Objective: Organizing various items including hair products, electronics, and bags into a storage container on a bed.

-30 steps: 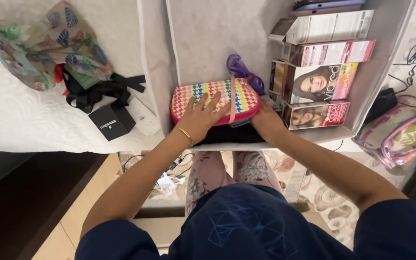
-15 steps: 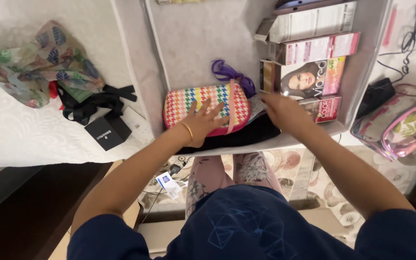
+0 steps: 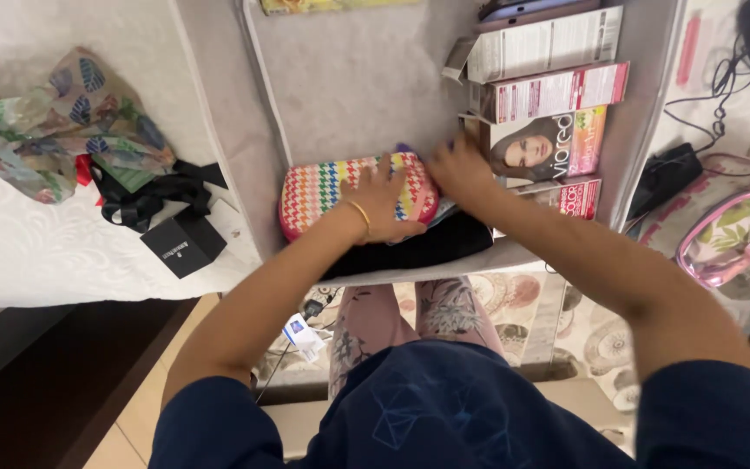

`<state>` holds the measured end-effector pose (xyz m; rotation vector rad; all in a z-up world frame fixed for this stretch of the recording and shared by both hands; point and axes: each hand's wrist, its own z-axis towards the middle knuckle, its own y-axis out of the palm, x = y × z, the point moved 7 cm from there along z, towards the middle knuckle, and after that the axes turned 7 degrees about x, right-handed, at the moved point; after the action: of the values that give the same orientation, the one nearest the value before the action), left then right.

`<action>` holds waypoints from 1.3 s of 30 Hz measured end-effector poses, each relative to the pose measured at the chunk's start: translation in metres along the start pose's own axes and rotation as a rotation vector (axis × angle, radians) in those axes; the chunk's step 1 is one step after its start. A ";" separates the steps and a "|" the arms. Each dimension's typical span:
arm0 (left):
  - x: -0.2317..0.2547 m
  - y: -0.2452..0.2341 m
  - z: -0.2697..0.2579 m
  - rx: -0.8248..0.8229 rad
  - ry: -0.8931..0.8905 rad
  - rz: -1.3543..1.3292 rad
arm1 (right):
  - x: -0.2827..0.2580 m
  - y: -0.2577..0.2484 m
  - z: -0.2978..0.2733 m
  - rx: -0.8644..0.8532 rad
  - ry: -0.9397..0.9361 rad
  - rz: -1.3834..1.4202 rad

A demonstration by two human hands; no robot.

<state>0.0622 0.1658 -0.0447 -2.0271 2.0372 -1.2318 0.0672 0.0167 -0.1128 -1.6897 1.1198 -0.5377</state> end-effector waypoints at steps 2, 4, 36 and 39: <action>-0.002 0.012 -0.008 -0.117 -0.134 0.031 | -0.006 -0.010 -0.027 0.159 -0.186 -0.184; -0.003 0.012 -0.018 -0.098 -0.161 0.015 | -0.018 -0.029 -0.039 0.242 -0.205 -0.157; 0.033 -0.016 0.113 0.114 0.011 0.169 | 0.230 -0.072 -0.323 1.046 0.691 0.378; 0.037 -0.026 0.125 0.157 -0.081 0.119 | 0.294 -0.017 -0.420 1.033 0.946 -0.190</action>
<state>0.1429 0.0754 -0.0985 -1.8282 1.9282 -1.2244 -0.1105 -0.4435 0.0279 -0.5785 0.9771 -1.7865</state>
